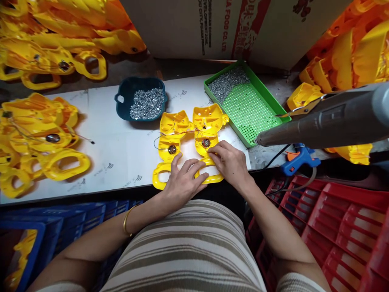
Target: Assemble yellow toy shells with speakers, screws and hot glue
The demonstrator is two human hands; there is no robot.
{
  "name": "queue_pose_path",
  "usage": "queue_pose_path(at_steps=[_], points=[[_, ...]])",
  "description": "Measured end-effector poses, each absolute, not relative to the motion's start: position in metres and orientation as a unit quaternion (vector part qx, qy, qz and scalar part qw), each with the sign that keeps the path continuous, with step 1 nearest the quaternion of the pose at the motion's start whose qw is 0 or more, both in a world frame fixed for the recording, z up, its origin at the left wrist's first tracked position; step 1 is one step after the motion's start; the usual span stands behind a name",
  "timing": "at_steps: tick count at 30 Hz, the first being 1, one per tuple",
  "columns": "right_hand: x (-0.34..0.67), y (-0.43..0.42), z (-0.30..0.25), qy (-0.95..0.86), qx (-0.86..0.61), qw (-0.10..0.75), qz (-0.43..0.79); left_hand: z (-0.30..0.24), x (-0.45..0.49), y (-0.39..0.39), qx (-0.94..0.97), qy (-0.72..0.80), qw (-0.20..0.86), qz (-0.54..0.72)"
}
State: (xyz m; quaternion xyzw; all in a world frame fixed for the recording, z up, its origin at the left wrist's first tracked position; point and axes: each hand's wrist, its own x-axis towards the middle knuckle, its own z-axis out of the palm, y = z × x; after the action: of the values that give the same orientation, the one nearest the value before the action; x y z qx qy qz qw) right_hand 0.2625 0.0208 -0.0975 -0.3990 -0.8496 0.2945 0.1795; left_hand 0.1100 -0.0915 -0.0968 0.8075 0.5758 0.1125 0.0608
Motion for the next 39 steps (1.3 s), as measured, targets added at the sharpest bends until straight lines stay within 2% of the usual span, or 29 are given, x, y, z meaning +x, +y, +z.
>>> queue_pose_path(at_steps=[6,10,15,20,24,28,31,34,39], points=[[0.257,0.015,-0.103,-0.891,-0.401,0.136,0.163,-0.097,0.112,-0.088,0.811,0.572,0.047,0.112],[0.258,0.014,-0.097,-0.920,-0.372,0.093,0.085,-0.091,0.112,-0.084,0.806,0.579,0.074,0.101],[0.264,0.000,-0.090,-0.948,-0.315,0.030,0.019,-0.090,0.111,-0.083,0.803,0.577,0.100,0.112],[0.265,-0.010,-0.100,-0.954,-0.297,-0.028,0.006,-0.095,0.118,-0.080,0.793,0.592,0.092,0.109],[0.278,0.002,-0.108,-0.959,-0.283,0.010,0.010,-0.093,0.121,-0.080,0.795,0.590,0.077,0.122],[0.293,0.018,-0.106,-0.953,-0.292,0.078,0.019,-0.088,0.097,-0.097,0.772,0.590,0.028,0.236],[0.290,0.019,-0.097,-0.933,-0.316,0.162,0.060,-0.091,0.066,-0.115,0.655,0.698,-0.017,0.290],[0.266,0.011,-0.086,-0.926,-0.283,0.217,0.123,-0.101,0.039,-0.121,0.538,0.791,0.003,0.290],[0.207,-0.002,-0.081,-0.943,-0.270,0.160,0.114,-0.115,0.021,-0.105,0.472,0.817,0.097,0.317]])
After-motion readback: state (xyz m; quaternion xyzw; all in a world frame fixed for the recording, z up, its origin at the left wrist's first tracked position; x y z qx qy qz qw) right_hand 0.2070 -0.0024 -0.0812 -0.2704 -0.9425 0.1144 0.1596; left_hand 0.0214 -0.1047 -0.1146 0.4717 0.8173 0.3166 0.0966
